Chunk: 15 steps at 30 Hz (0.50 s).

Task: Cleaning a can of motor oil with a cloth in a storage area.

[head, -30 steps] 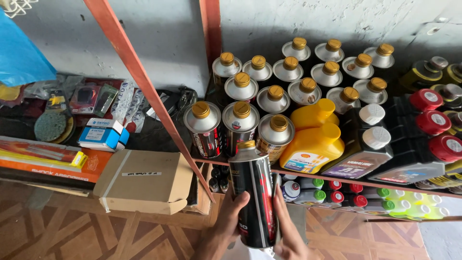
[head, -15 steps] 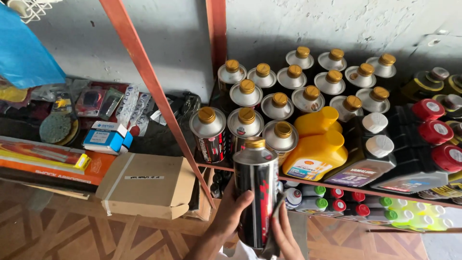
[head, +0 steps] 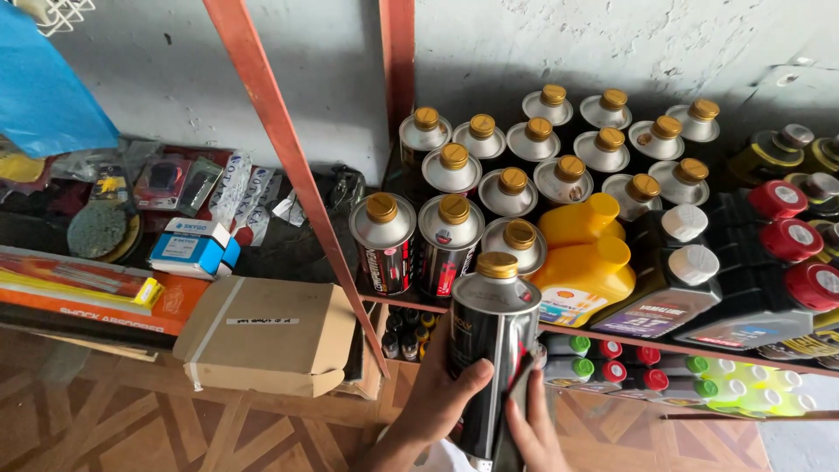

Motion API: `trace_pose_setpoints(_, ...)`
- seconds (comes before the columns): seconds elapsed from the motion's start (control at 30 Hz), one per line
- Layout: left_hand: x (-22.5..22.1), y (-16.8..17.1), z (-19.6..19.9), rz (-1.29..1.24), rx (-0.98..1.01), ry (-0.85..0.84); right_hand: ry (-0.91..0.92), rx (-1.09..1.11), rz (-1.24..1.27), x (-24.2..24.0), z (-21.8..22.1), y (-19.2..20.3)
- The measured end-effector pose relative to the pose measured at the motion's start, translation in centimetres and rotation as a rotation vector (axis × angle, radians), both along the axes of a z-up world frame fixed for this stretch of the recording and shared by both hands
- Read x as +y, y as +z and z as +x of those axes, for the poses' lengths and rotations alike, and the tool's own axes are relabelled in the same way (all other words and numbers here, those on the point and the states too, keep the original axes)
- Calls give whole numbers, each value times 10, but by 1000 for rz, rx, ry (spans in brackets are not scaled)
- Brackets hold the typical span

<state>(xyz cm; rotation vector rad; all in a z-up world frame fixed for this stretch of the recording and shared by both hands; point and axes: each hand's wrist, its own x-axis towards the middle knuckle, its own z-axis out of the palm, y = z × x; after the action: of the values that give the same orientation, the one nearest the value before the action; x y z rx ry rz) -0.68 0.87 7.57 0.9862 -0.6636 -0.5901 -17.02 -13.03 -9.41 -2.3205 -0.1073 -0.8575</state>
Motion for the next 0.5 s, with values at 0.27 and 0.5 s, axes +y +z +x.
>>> trace_pose_setpoints(0.27,3,-4,-3,59,29,-39,-1,229,1170,2,59,105)
trace_pose_setpoints(0.5,-8,-48,0,-9,217,-12,-49,38,-244,12,44,116)
